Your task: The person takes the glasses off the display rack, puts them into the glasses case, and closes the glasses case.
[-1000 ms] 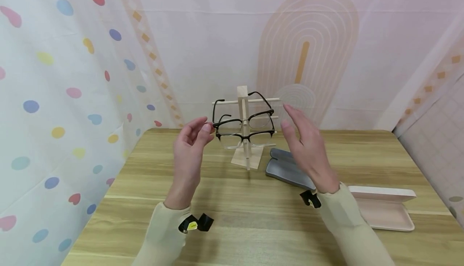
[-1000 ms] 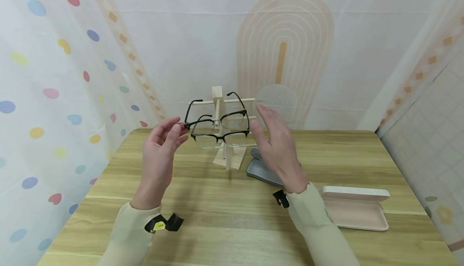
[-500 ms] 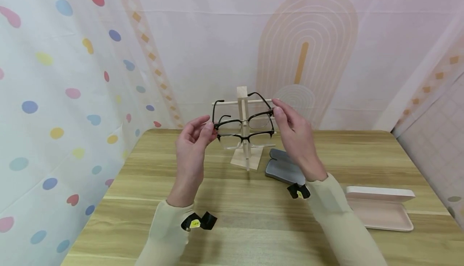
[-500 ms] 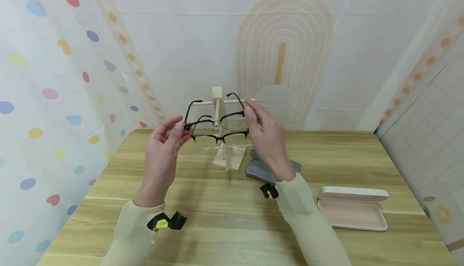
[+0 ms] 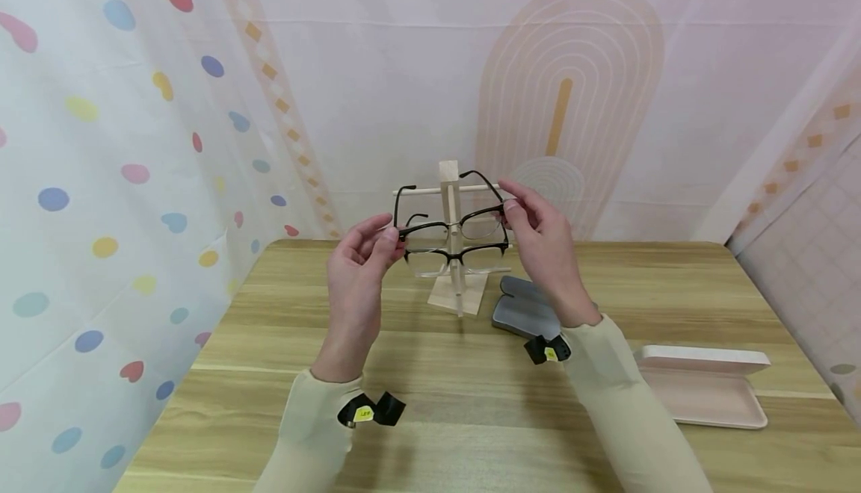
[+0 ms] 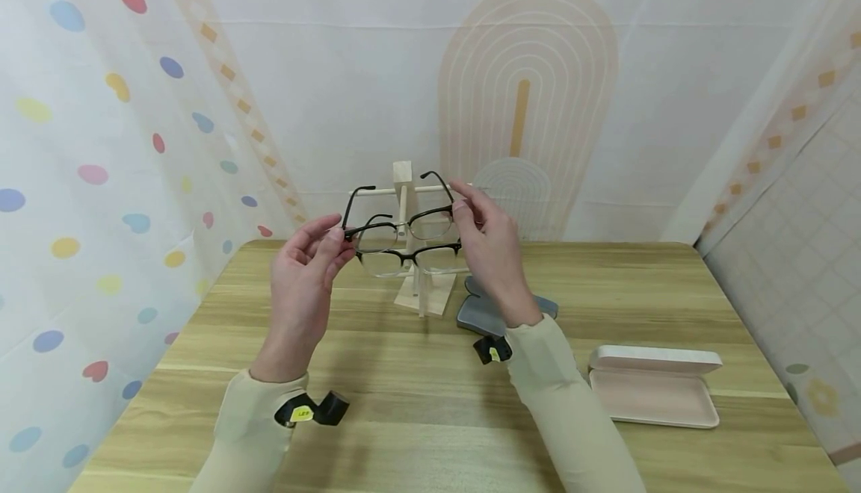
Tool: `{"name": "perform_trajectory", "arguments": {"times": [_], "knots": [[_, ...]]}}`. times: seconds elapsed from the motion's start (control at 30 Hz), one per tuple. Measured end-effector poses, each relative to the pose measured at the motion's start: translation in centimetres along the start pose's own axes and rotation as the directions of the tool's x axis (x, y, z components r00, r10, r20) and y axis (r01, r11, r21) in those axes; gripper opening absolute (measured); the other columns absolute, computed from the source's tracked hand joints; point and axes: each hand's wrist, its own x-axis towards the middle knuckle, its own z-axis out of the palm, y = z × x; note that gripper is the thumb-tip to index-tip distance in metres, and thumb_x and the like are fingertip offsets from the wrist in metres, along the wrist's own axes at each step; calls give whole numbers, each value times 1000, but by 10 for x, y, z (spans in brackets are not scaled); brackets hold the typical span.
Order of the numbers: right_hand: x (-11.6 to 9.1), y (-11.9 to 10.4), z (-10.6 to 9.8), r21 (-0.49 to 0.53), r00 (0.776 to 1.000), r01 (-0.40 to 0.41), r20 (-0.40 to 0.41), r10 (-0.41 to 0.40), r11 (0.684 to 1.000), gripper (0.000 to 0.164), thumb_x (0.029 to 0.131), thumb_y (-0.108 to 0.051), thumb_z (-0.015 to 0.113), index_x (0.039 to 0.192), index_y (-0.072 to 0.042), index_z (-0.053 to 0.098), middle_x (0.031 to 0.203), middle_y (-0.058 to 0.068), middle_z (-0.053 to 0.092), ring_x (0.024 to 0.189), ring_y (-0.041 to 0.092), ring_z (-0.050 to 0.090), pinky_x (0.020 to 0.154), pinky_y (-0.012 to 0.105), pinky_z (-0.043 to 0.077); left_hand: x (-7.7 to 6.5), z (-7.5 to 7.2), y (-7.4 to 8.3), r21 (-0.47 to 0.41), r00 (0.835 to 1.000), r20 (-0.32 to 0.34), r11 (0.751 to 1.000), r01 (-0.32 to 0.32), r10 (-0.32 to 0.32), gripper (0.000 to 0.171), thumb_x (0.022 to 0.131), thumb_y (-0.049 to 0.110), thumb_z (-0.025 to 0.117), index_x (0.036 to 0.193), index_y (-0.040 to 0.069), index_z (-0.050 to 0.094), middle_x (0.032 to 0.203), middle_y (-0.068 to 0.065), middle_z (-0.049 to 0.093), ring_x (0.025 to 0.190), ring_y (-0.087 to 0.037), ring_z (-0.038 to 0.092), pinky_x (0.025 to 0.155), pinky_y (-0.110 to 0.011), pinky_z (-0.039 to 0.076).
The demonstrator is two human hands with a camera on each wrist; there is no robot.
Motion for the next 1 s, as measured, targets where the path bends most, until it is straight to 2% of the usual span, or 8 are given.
{"name": "perform_trajectory", "arguments": {"times": [0.27,0.43,0.57,0.67,1.0], "knots": [[1,-2,0,83,1000,-16,11,15,996,35,108,-16,51,139,-8,65,113,17,69,99,20,66,88,27,53,1,1,0,-27,1000,-4,1000,-12,12,27,98,1,69,124,-4,65,104,-10,75,90,-15,70,86,-26,58],[-1,-4,-1,90,1000,-5,4,5,996,34,108,-13,51,138,-6,65,116,14,71,101,21,66,89,25,53,0,2,1,-52,1000,-8,998,-31,30,25,97,-3,68,122,-3,66,100,-5,75,90,-13,70,85,-26,59],[-3,-6,-2,100,1000,1,3,-1,995,34,107,-11,51,137,-5,65,117,13,72,102,20,66,93,30,54,-1,3,2,-68,999,-4,997,-46,46,25,96,-6,68,120,-1,67,98,-4,75,91,-14,70,85,-26,59],[-6,-9,-4,114,1000,12,1,-12,993,33,107,-9,51,136,-5,65,117,16,71,104,24,65,94,32,54,-2,3,4,-80,999,2,995,-53,53,25,96,-7,67,120,0,67,98,-4,75,91,-15,70,86,-27,59],[-17,-18,-11,132,997,81,-26,-79,988,30,107,-11,54,133,-3,66,114,18,71,106,28,65,92,27,54,-7,3,8,-66,996,23,994,-87,89,25,95,-8,67,119,0,67,98,-4,76,96,-18,71,89,-29,58]]}}
